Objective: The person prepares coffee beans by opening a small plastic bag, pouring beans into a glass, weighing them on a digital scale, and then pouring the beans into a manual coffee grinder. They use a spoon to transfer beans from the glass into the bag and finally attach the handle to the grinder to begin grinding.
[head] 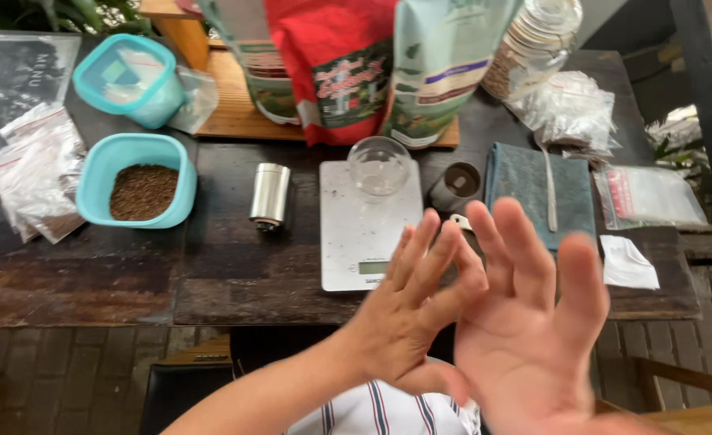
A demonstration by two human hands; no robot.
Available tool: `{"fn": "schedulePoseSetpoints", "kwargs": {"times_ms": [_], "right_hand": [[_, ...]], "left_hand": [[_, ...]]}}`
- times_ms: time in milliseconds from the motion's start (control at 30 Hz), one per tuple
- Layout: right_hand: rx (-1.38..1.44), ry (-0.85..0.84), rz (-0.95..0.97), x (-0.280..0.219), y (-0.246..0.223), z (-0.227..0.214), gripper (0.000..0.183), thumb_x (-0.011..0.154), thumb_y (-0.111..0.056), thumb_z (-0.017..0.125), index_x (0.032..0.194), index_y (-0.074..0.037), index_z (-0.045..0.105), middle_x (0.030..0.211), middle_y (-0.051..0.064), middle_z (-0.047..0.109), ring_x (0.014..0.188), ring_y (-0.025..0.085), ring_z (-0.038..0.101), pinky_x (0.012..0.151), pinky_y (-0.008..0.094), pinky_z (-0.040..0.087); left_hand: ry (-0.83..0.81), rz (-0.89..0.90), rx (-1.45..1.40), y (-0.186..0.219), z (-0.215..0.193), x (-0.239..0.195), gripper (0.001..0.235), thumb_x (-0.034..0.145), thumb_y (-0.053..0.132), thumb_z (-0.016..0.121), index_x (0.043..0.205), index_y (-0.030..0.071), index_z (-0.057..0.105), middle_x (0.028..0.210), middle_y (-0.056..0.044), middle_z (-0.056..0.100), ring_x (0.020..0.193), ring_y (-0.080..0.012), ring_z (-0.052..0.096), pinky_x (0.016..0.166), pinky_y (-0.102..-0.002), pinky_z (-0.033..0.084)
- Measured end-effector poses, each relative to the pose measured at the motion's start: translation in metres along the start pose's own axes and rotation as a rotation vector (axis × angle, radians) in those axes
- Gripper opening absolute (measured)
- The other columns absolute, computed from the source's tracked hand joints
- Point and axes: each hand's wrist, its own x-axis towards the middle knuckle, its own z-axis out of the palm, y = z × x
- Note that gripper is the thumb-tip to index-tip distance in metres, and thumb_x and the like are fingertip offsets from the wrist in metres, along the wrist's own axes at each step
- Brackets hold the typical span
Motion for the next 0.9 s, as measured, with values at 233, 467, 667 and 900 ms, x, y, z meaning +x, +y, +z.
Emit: {"fn": "schedulePoseSetpoints", "kwargs": {"times_ms": [233,467,667,900], "right_hand": [[-0.538,-0.311,-0.342,0.015,0.088,0.026,0.061,0.119,-0.06,0.048,0.166,-0.022,0.038,0.172,0.027,0.031,0.167,0.05,0.028,0.143,0.07,0.024],[-0.87,-0.641,-0.505,0.0,0.114,0.008,0.055,0.12,-0.053,0.028,0.162,-0.02,0.04,0.17,0.023,0.032,0.164,0.047,0.025,0.14,0.069,0.019],[-0.071,0.223,0.476,-0.035,0.122,0.033,0.121,0.08,-0.088,0.049,0.166,-0.007,0.022,0.145,0.045,0.055,0.123,0.053,0.069,0.101,0.057,0.059],[-0.095,-0.373,0.122,0.011,0.058,0.01,0.084,0.101,-0.061,0.063,0.155,-0.001,0.04,0.155,0.026,0.05,0.146,0.04,0.054,0.128,0.051,0.045]], "left_hand": [[1.015,0.44,-1.202,-0.001,0.076,0.024,0.082,0.106,0.078,0.036,0.164,0.021,0.047,0.177,-0.012,0.012,0.167,-0.0366,-0.007,0.136,-0.063,-0.012],[0.58,-0.24,-0.923,0.034,-0.091,-0.012,0.088,0.119,0.078,0.042,0.169,0.01,0.02,0.183,-0.029,0.0,0.173,-0.0463,0.016,0.147,-0.061,0.017],[0.131,0.194,0.385,-0.016,-0.077,-0.036,0.079,0.103,0.067,-0.004,0.15,0.035,0.051,0.154,-0.003,0.066,0.148,-0.0373,0.064,0.122,-0.057,0.045],[0.155,-0.22,0.427,-0.065,-0.132,-0.029,0.048,0.11,0.044,0.049,0.146,0.015,0.059,0.153,-0.017,0.055,0.143,-0.041,0.053,0.12,-0.057,0.043]]}}
